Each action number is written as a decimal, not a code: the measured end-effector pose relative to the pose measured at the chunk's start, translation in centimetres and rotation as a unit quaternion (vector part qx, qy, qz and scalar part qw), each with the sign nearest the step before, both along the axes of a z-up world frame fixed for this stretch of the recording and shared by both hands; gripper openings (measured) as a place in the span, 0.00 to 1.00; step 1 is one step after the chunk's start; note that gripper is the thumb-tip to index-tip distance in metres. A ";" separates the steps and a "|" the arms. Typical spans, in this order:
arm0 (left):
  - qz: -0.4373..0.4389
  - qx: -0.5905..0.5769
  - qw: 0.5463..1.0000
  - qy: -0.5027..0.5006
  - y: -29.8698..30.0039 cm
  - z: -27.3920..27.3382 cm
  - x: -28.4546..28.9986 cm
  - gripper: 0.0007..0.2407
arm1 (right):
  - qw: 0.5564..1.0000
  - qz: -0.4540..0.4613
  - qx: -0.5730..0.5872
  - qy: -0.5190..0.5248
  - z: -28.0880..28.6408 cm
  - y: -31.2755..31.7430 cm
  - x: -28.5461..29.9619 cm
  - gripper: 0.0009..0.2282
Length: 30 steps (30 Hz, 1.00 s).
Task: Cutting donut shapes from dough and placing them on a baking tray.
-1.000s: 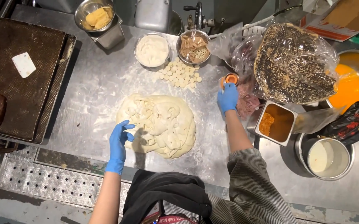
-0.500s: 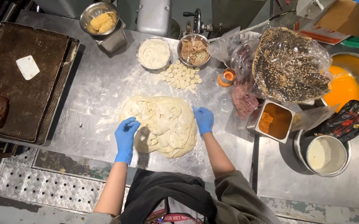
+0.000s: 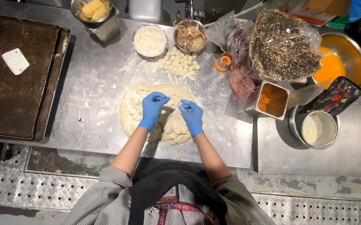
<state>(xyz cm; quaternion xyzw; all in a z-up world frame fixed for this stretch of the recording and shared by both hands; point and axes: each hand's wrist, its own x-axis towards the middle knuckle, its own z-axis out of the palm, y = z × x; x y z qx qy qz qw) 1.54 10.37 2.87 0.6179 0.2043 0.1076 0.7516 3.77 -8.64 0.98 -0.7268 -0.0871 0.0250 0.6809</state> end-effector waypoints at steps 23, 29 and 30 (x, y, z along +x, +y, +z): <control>-0.087 -0.379 0.917 -0.088 2.8 -4.4 2.7 0.30 | 0.991 -0.085 -0.085 -0.055 1.1 2.0 1.7 0.14; -0.183 -0.469 0.853 -0.139 -1.4 -6.4 3.5 0.29 | 0.890 0.217 -0.234 -0.325 10.4 5.5 -1.5 0.20; -0.183 -0.471 0.852 -0.135 -2.4 -5.0 2.7 0.29 | 0.891 0.217 -0.235 -0.321 9.8 5.5 -0.8 0.20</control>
